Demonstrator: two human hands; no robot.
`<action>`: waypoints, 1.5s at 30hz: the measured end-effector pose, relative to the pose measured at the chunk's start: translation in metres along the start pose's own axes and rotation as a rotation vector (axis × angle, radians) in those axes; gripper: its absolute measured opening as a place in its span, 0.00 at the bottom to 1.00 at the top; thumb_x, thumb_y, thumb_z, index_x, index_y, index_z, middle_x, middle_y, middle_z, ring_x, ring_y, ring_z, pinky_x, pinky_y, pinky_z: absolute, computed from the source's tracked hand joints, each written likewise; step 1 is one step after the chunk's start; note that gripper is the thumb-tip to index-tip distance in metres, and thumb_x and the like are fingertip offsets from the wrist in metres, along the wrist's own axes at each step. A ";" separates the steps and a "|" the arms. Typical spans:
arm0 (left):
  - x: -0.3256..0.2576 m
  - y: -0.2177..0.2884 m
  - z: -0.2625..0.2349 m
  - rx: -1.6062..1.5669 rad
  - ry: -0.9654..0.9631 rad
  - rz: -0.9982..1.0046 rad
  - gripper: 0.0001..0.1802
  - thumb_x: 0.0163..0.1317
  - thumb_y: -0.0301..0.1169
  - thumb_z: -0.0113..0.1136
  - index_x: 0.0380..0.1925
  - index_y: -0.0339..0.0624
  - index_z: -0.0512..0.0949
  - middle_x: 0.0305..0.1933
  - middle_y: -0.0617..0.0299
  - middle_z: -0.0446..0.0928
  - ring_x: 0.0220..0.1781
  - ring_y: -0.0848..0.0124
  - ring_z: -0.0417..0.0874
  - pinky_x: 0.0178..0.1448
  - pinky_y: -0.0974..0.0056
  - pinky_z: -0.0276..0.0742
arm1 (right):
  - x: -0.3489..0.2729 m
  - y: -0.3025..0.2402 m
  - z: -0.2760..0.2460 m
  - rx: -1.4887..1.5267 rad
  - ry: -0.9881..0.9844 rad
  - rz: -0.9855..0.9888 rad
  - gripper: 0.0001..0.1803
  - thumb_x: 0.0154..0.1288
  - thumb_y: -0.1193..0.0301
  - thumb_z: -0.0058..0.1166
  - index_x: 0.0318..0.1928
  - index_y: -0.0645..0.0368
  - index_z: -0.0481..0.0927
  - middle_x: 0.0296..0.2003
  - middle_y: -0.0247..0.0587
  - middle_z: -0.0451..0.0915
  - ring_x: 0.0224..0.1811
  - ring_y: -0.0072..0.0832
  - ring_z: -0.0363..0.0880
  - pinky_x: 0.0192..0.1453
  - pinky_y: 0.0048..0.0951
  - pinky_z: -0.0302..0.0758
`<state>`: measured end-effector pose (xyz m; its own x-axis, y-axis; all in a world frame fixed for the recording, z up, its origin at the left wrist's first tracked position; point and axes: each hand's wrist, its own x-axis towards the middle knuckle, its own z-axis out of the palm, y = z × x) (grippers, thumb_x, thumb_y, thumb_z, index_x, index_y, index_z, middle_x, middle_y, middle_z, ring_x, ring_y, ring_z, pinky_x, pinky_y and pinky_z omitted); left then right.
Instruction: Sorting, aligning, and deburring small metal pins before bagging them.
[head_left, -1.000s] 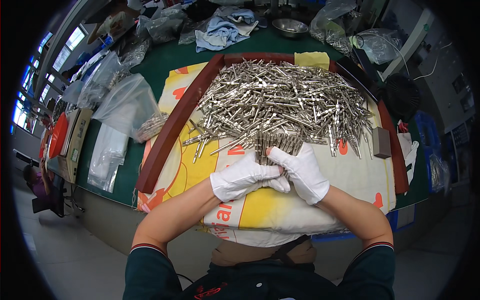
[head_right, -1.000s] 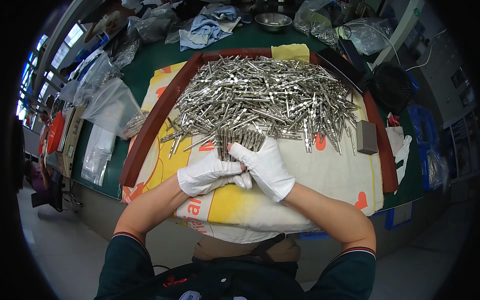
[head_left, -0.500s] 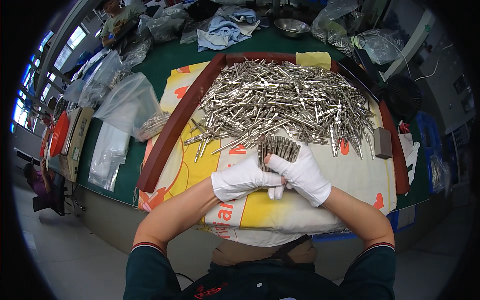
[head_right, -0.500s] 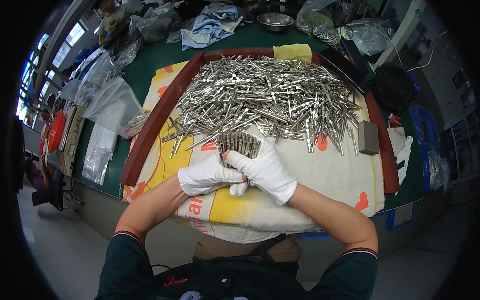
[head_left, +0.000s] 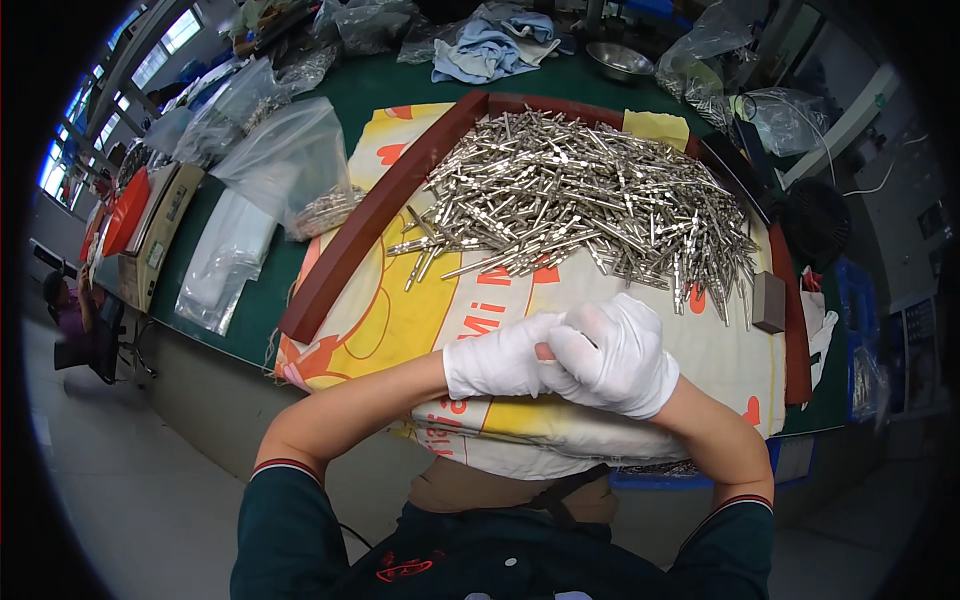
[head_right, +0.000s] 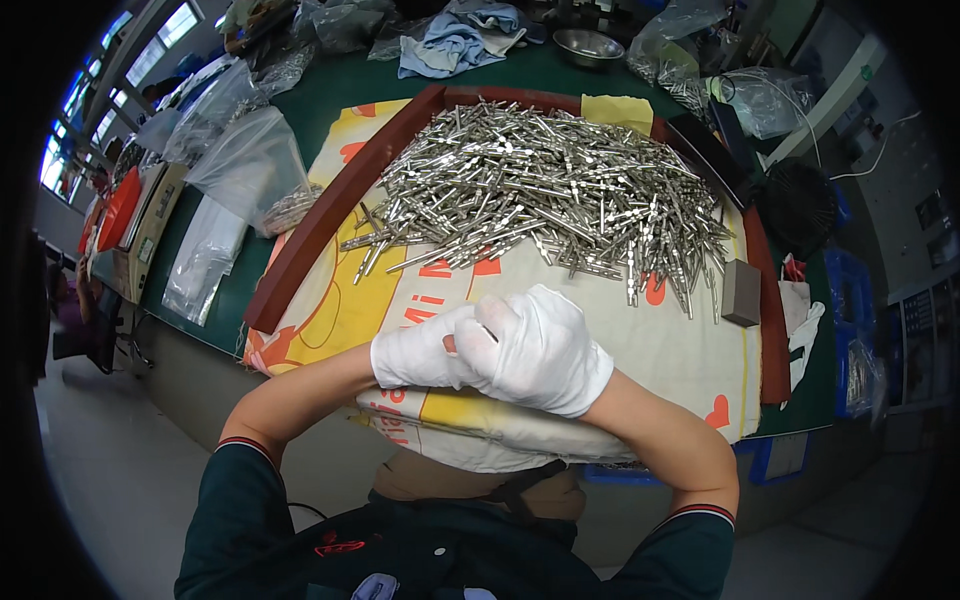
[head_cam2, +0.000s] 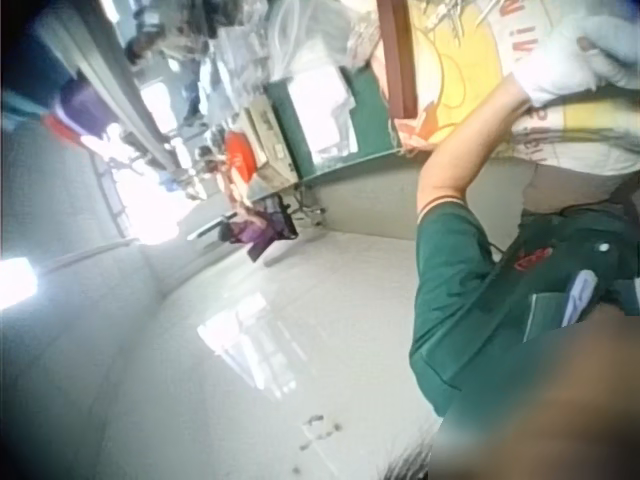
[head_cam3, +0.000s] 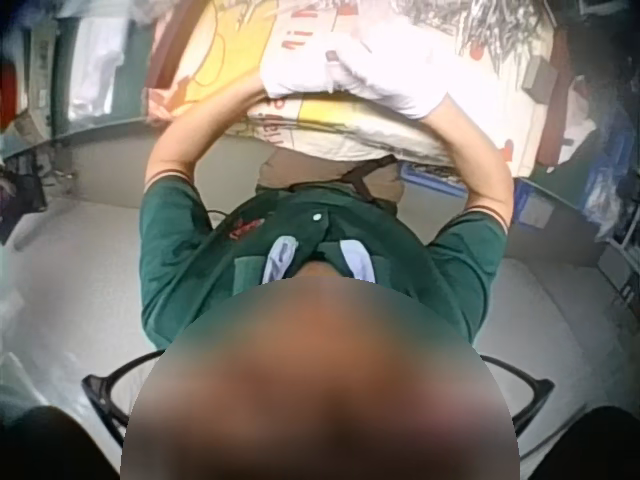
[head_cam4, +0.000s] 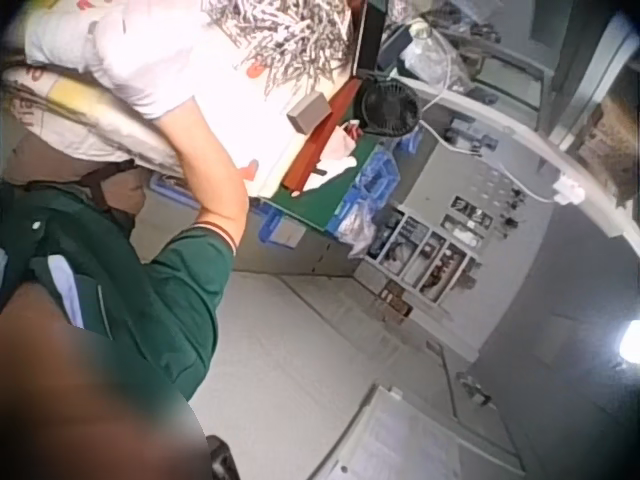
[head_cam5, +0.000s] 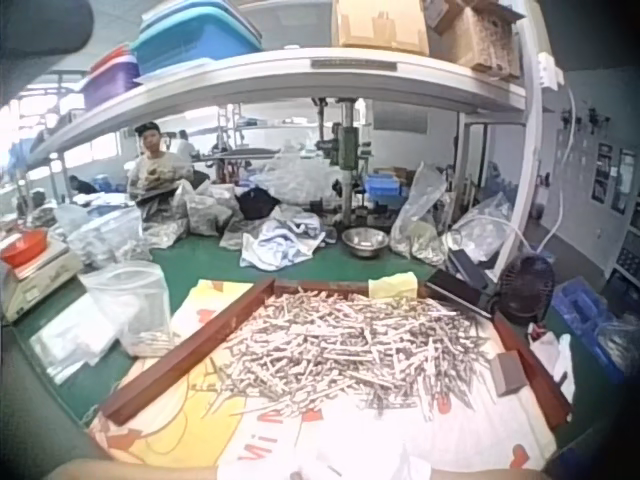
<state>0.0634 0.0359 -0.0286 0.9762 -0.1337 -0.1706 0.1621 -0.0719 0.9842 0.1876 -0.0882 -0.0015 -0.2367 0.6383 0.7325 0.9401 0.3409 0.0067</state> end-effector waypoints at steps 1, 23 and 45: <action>0.000 -0.001 0.002 0.025 0.044 0.097 0.27 0.53 0.20 0.63 0.55 0.38 0.70 0.49 0.61 0.75 0.52 0.74 0.74 0.55 0.67 0.73 | -0.003 -0.001 0.006 0.008 -0.005 -0.006 0.12 0.55 0.64 0.63 0.25 0.52 0.73 0.20 0.33 0.66 0.18 0.31 0.67 0.22 0.33 0.63; -0.057 -0.014 0.002 -0.279 0.982 0.229 0.20 0.60 0.16 0.51 0.54 0.32 0.70 0.49 0.55 0.77 0.53 0.70 0.79 0.60 0.64 0.74 | -0.001 0.012 0.004 -0.042 -0.075 -0.073 0.11 0.56 0.67 0.62 0.26 0.52 0.70 0.18 0.32 0.63 0.17 0.30 0.63 0.21 0.33 0.58; 0.063 0.009 0.049 0.351 0.808 0.402 0.68 0.38 0.48 0.81 0.71 0.33 0.46 0.68 0.46 0.63 0.70 0.58 0.64 0.73 0.58 0.58 | -0.042 0.035 0.038 1.998 0.386 1.688 0.14 0.74 0.57 0.43 0.47 0.50 0.76 0.39 0.34 0.82 0.36 0.27 0.83 0.44 0.32 0.82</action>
<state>0.1195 -0.0215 -0.0333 0.7750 0.4976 0.3896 -0.1303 -0.4774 0.8690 0.2208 -0.0769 -0.0574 0.2299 0.8758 -0.4243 -0.8968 0.0214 -0.4418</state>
